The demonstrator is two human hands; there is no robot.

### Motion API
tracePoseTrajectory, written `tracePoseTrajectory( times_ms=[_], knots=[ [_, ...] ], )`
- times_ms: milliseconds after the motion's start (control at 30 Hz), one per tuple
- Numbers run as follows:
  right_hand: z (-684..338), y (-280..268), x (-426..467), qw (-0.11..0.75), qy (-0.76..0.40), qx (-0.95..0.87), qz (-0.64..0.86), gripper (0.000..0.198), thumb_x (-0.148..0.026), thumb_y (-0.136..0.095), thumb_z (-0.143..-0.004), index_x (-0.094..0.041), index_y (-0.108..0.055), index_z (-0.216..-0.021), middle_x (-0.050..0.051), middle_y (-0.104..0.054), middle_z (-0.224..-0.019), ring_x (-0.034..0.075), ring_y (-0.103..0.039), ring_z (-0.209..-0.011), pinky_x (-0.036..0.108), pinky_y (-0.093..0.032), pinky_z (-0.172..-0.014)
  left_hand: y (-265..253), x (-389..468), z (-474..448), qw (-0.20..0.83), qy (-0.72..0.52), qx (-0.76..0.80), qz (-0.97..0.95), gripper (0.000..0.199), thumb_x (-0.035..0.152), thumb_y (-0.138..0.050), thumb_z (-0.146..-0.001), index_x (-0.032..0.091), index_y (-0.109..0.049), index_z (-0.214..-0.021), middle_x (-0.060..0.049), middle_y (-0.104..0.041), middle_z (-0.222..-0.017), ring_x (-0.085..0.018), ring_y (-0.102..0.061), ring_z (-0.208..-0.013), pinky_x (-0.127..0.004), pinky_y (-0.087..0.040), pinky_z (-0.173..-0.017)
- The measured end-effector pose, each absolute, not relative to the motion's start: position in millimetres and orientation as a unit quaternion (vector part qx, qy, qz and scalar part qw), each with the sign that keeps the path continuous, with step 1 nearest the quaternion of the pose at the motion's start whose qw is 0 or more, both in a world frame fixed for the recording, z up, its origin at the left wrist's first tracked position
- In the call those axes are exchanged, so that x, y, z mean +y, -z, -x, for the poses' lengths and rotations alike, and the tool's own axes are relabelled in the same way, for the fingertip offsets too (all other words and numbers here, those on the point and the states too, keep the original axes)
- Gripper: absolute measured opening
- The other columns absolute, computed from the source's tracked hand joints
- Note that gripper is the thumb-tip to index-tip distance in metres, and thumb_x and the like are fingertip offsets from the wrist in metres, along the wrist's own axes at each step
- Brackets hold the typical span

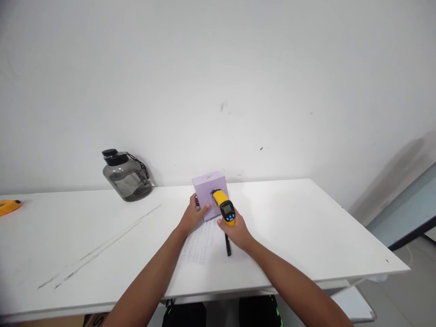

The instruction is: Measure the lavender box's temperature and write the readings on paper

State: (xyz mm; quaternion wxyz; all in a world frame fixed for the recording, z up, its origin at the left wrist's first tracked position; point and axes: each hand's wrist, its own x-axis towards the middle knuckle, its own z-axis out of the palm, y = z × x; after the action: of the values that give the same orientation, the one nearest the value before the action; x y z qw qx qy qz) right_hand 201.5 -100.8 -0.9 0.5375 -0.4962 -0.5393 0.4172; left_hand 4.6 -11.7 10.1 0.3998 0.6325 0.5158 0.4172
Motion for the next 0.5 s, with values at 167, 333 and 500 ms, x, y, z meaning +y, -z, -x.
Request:
tracePoseTrajectory(
  times_ms=[167, 333, 500],
  knots=[
    [-200.9, 0.8, -99.4, 0.54, -0.418, -0.543, 0.488, 0.038, -0.053, -0.076, -0.081, -0.023, -0.057, -0.093, -0.001, -0.058, -0.077, 0.017, -0.054, -0.068, 0.034, -0.05, -0.065, -9.7, -11.8, -5.0, 0.387, -0.412, 0.522, -0.639, 0.091, 0.058, -0.078, -0.081, 0.02, -0.035, -0.152, -0.02, -0.059, -0.149, -0.033, -0.063, -0.132, -0.048, -0.05, -0.109],
    [-199.2, 2.1, -94.7, 0.545, -0.444, -0.522, 0.483, 0.039, -0.051, -0.078, -0.077, -0.022, -0.058, -0.095, -0.003, -0.054, -0.074, 0.015, -0.051, -0.064, 0.032, -0.046, -0.06, -6.7, -10.7, -5.0, 0.369, -0.407, 0.512, -0.66, 0.092, 0.06, -0.077, -0.08, 0.02, -0.035, -0.152, -0.02, -0.06, -0.147, -0.033, -0.063, -0.129, -0.048, -0.051, -0.106],
    [-199.3, 0.8, -92.7, 0.544, -0.456, -0.515, 0.48, 0.038, -0.049, -0.08, -0.075, -0.022, -0.057, -0.091, -0.004, -0.054, -0.071, 0.015, -0.05, -0.063, 0.031, -0.044, -0.059, -7.7, -11.8, -5.7, 0.363, -0.408, 0.509, -0.665, 0.091, 0.061, -0.077, -0.08, 0.019, -0.038, -0.151, -0.02, -0.062, -0.144, -0.034, -0.064, -0.128, -0.049, -0.052, -0.104]
  ],
)
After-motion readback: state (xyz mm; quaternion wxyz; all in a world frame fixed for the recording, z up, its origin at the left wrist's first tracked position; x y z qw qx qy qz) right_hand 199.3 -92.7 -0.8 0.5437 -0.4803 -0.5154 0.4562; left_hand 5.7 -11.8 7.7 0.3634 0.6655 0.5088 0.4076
